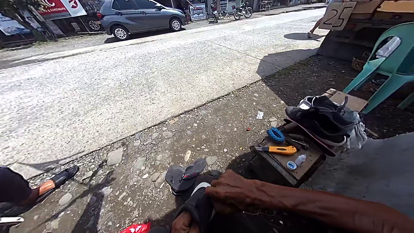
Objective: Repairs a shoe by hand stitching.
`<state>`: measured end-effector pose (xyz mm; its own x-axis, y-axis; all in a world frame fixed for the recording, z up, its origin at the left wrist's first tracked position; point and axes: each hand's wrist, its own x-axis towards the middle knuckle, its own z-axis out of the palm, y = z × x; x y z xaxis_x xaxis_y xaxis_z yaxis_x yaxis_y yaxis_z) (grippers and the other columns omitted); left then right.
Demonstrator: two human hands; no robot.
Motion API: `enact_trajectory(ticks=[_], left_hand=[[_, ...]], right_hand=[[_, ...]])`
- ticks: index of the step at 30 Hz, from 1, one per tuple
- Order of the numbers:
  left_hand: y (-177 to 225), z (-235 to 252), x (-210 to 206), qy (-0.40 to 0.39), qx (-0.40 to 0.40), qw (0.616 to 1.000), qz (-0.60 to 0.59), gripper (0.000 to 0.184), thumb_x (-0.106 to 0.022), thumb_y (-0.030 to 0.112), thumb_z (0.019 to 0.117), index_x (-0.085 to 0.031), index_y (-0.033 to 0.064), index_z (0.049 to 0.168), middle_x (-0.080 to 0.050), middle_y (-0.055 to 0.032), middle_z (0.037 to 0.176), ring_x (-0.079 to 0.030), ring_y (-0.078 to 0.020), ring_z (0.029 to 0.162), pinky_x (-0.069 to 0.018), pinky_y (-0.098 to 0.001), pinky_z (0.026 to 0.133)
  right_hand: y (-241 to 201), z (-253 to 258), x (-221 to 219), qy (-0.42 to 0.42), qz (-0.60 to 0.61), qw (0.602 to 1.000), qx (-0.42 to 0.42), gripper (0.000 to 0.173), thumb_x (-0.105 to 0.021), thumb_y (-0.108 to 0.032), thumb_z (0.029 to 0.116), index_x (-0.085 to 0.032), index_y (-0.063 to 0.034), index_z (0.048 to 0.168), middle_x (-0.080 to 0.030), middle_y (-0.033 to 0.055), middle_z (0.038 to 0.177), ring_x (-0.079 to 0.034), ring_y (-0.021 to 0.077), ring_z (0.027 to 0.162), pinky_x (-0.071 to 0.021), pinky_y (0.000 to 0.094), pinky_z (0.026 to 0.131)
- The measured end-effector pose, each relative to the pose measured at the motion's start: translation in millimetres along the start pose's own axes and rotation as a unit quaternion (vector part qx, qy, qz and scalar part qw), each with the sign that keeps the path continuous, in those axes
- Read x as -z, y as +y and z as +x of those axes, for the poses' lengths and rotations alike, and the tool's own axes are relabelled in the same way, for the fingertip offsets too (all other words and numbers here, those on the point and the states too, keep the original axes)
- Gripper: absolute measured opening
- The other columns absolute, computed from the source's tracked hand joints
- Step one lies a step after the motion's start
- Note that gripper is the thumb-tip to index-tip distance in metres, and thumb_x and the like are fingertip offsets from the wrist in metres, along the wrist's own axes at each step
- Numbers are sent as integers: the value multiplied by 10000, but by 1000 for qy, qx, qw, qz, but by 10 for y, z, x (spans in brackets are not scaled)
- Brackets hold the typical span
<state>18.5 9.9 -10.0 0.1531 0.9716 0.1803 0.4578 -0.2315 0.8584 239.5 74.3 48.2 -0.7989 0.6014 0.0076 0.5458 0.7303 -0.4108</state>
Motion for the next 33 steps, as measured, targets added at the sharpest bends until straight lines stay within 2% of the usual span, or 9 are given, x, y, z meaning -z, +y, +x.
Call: enact_trajectory(ticks=[6, 10, 13, 15, 18, 24, 28, 31, 33], left_hand=[[-57, 14, 82, -27, 8, 1000, -12, 78, -643, -37, 830, -712, -48, 796, -711, -86, 761, -681, -60, 761, -562, -263, 776], [-64, 9, 10, 28, 15, 999, -25, 34, -680, -26, 768, -695, -22, 737, -694, -47, 689, -665, -27, 680, -560, -243, 694], [-86, 53, -37, 20, 1, 999, -49, 66, -683, 11, 796, -707, 30, 738, -697, -7, 704, -667, -17, 696, -565, -238, 690], [-105, 44, -62, 43, 1, 997, -59, 82, -684, 41, 806, -717, 68, 736, -704, 17, 713, -677, -10, 705, -576, -233, 682], [-51, 30, -87, 88, 2, 994, -62, 88, -684, 10, 802, -711, 37, 722, -696, -17, 693, -670, -36, 673, -564, -246, 659], [-31, 78, 25, 32, -32, 997, -64, 80, -681, -16, 819, -687, -31, 740, -679, -97, 708, -668, -127, 696, -545, -314, 674], [-66, 90, 81, -12, -60, 996, -70, 78, -678, -46, 817, -673, -80, 748, -655, -157, 696, -654, -214, 684, -527, -383, 670], [-79, 108, 117, -24, -90, 994, -63, 71, -666, -55, 815, -675, -88, 752, -652, -173, 692, -659, -245, 684, -525, -413, 670], [-54, 88, 101, -11, -94, 994, -61, 59, -663, -56, 814, -675, -87, 765, -652, -172, 694, -661, -246, 681, -528, -413, 660]], right_hand=[[-98, 25, 8, -17, -16, 999, -30, 194, -595, -200, 991, -640, -15, 1024, -641, 178, 823, -663, 374, 719, -496, 544, 593], [-94, 52, 37, -30, -13, 999, -18, 192, -597, -190, 990, -640, -9, 1036, -642, 185, 834, -663, 382, 731, -495, 555, 602], [-44, 2, 14, -14, -19, 999, -21, 193, -599, -205, 984, -637, -19, 1020, -646, 178, 818, -667, 374, 717, -501, 551, 592], [-10, 7, -73, 34, -41, 999, 2, 177, -622, -219, 955, -645, -44, 962, -634, 142, 755, -660, 333, 638, -502, 511, 522], [50, 45, -188, 106, -83, 990, 37, 152, -650, -247, 886, -647, -95, 876, -605, 79, 669, -632, 264, 532, -485, 447, 427], [119, 84, -271, 160, -114, 979, 45, 194, -589, -317, 858, -630, -136, 803, -578, 37, 618, -590, 230, 454, -452, 430, 364], [55, 50, -210, 105, -92, 990, 7, 193, -617, -251, 868, -650, -61, 858, -613, 122, 655, -623, 335, 491, -465, 512, 394], [-84, 85, -20, -4, -54, 997, -55, 239, -598, -186, 966, -645, 46, 1002, -673, 262, 798, -681, 477, 662, -511, 624, 533], [-129, 108, 19, -34, -46, 996, -75, 293, -547, -181, 1007, -619, 84, 1109, -682, 299, 862, -688, 508, 727, -524, 651, 595]])
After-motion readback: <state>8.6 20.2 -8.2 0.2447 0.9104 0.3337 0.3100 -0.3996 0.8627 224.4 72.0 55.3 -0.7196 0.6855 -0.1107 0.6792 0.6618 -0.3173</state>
